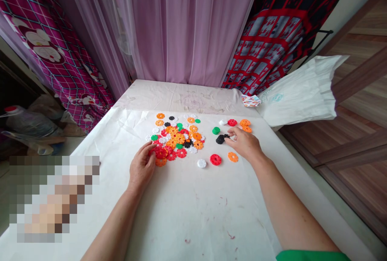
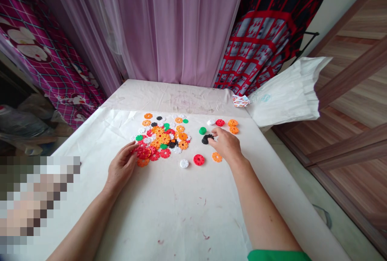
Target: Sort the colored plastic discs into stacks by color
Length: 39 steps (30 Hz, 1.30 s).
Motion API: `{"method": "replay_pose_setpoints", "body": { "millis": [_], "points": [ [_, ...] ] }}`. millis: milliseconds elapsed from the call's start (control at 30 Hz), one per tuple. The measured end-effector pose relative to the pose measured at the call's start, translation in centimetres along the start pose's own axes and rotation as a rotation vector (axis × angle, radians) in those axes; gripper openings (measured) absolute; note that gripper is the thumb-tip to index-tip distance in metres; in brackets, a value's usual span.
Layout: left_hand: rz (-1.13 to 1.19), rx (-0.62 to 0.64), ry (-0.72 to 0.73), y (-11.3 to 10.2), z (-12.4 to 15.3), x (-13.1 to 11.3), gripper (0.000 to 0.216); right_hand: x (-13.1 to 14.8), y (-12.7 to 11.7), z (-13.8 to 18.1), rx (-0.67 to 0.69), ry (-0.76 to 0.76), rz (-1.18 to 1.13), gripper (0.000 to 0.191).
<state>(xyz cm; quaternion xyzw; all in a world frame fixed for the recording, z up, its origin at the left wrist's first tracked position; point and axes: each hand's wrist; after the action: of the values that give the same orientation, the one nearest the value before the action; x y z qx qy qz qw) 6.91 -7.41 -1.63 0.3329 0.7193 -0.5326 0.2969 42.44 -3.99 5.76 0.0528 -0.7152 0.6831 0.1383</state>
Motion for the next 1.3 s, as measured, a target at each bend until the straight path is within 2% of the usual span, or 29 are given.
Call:
{"method": "replay_pose_setpoints", "body": {
  "millis": [200, 367, 533, 667, 800, 867, 967, 1167, 1300],
  "points": [
    [-0.004, 0.007, 0.005, 0.0, 0.0, 0.4, 0.033, -0.7, 0.5, -0.8, 0.024, -0.003, 0.042, 0.026],
    [-0.007, 0.007, -0.004, 0.0, 0.1, 0.3, 0.032, -0.4, 1.1, -1.3, 0.025, -0.048, 0.059, 0.023],
    [-0.005, 0.004, -0.009, 0.0, 0.1, 0.0, 0.031, 0.6, 0.7, -1.3, 0.059, -0.058, 0.082, 0.020],
    [0.002, -0.007, -0.009, 0.0, 0.1, -0.1, 0.030, 3.4, 1.0, -0.5, 0.032, -0.239, 0.110, 0.020],
    [0.001, -0.001, -0.017, 0.0, 0.1, -0.2, 0.031, 7.1, 3.2, -0.2, 0.191, -0.524, 0.103, 0.033],
    [0.003, 0.000, -0.011, 0.0, 0.1, -0.2, 0.031, 8.3, 4.4, -0.4, 0.259, -0.597, 0.126, 0.038],
    [0.006, -0.004, -0.006, 0.0, 0.1, -0.2, 0.031, 8.6, 5.2, -0.8, 0.312, -0.601, 0.203, 0.037],
    [0.000, 0.001, -0.013, 0.1, 0.1, -0.2, 0.031, 7.9, 4.5, -0.8, 0.304, -0.504, 0.307, 0.033],
    [0.001, -0.007, -0.011, 0.1, 0.1, -0.3, 0.030, 9.5, 5.0, -0.5, 0.278, -0.560, 0.274, 0.035]
  ]
}}
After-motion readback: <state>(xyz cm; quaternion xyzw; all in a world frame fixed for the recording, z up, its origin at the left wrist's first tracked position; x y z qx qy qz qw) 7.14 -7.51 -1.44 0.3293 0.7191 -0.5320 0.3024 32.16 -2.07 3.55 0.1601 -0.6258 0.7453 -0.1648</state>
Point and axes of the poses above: each hand's wrist, its own z-axis away from the middle knuckle, its own y-axis out of the palm, x = y × z, and after that the axes turned 8 degrees about x, right-handed
